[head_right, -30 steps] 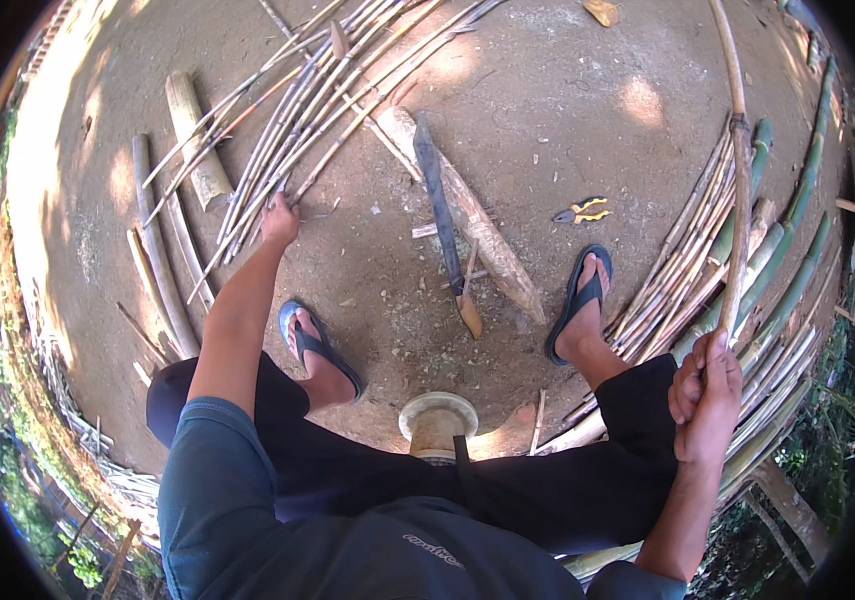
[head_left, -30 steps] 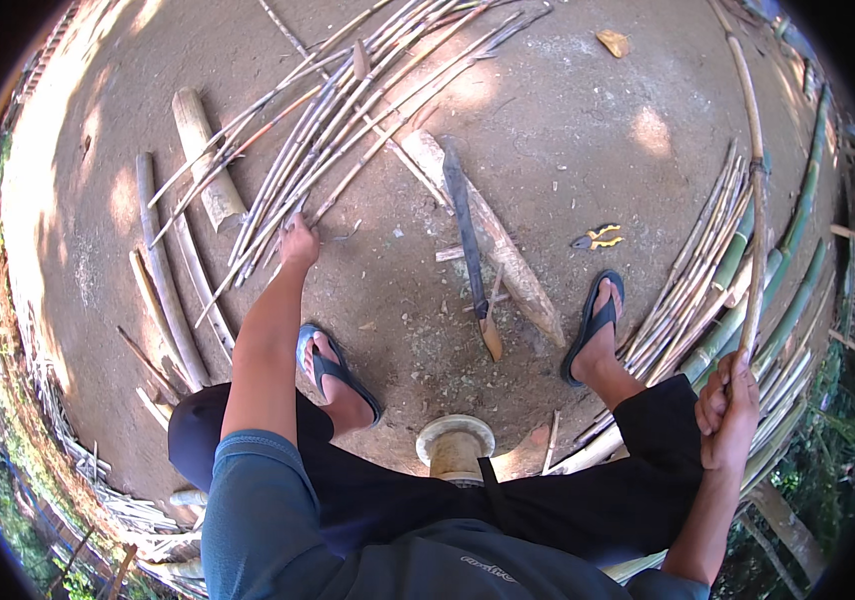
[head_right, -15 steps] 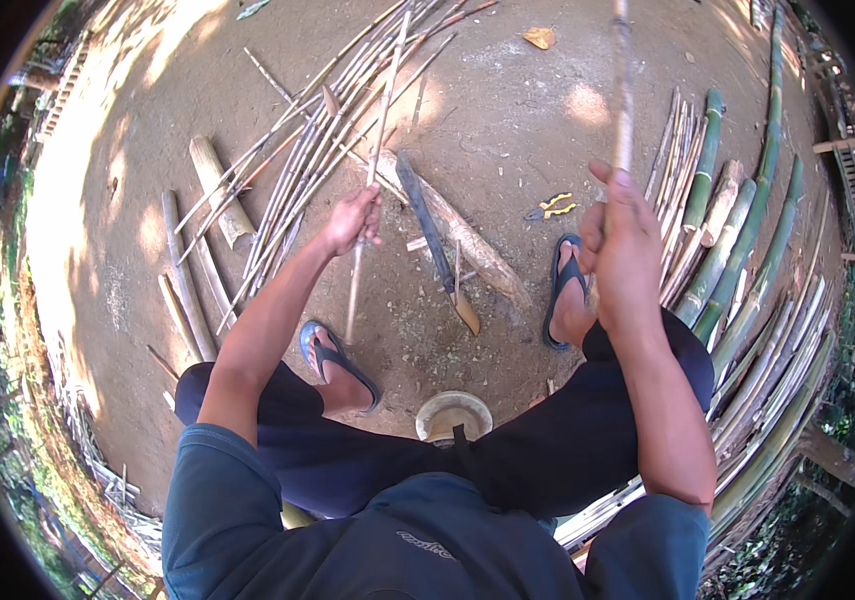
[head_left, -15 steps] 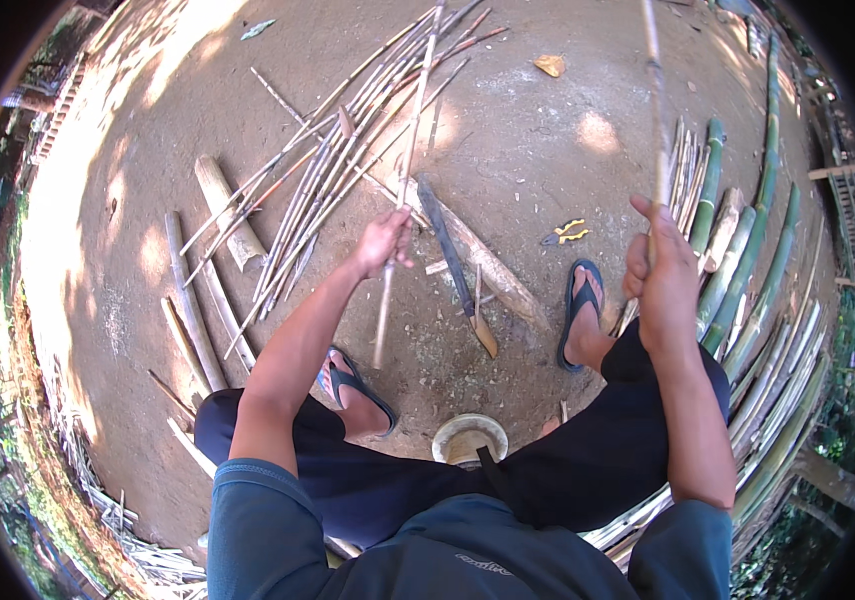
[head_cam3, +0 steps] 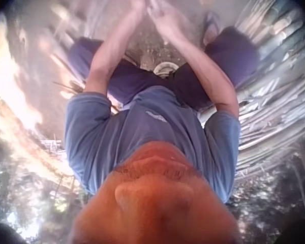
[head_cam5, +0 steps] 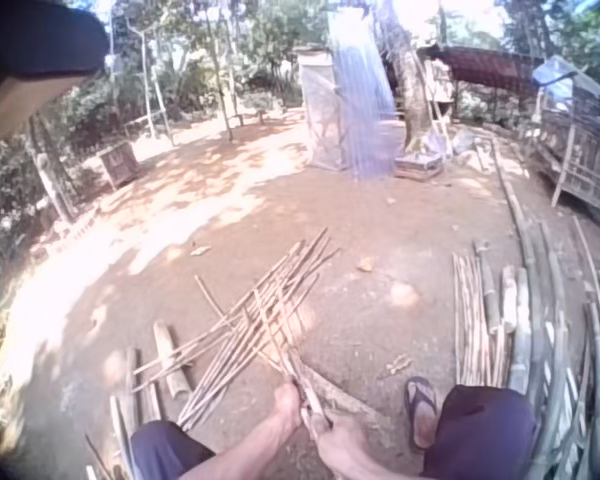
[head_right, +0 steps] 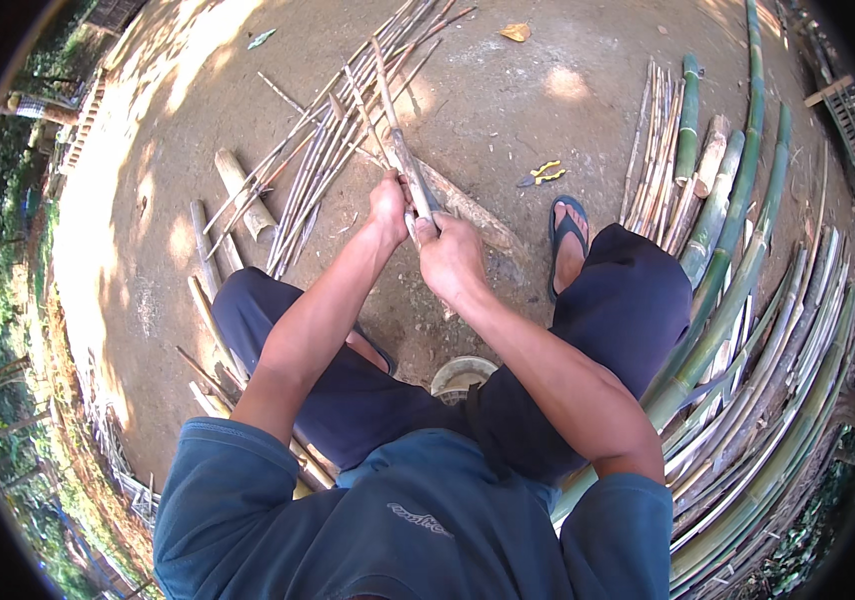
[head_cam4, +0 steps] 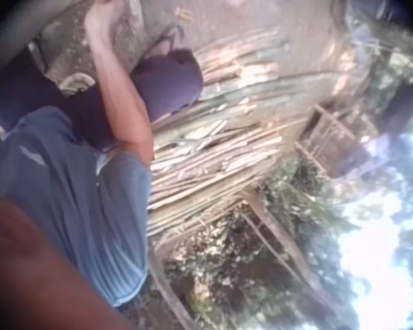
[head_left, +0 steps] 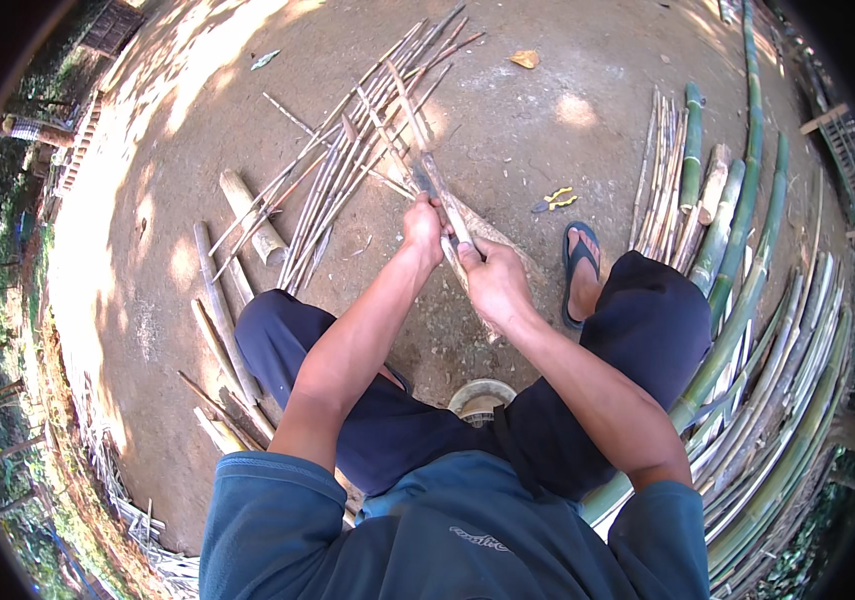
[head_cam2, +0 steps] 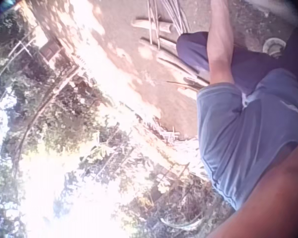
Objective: The person sits on the ground and uses a machete to split long bamboo poles into thin strips. They repeatedly pick up bamboo pieces, position them on a wooden block, and strike them with the machete to separate the material into smaller sections.
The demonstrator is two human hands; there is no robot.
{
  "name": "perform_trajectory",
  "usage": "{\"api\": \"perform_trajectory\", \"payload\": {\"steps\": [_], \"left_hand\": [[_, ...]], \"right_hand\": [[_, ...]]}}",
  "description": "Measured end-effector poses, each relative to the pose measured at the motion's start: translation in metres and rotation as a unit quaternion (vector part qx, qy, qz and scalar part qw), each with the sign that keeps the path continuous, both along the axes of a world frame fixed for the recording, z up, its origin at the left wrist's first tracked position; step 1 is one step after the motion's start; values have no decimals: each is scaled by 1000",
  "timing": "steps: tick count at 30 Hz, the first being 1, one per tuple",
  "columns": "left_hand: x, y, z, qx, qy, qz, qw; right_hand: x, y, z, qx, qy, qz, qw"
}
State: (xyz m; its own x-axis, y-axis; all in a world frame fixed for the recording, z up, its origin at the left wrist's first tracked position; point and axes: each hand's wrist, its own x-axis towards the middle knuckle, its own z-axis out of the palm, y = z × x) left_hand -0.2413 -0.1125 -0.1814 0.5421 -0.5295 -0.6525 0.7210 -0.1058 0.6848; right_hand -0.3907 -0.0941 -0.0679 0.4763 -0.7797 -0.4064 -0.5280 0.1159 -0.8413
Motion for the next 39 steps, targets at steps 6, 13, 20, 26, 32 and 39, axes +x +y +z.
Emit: {"api": "perform_trajectory", "payload": {"steps": [6,13,20,26,32,39], "left_hand": [[-18,19,15,-9,7,-2,1000],[-16,16,-8,-45,79,57,994],[-20,15,-16,-44,56,12,997],[-15,15,-14,-60,57,11,996],[-11,16,-13,-72,72,22,995],[-12,15,-17,-45,64,41,996]], "right_hand": [[-22,10,-23,-75,20,72,994],[-22,10,-16,196,-33,36,979],[-26,3,-32,255,-47,16,966],[-28,1,-29,295,-69,16,953],[-40,10,-14,334,-69,9,940],[-44,20,-12,324,-59,-4,944]]}}
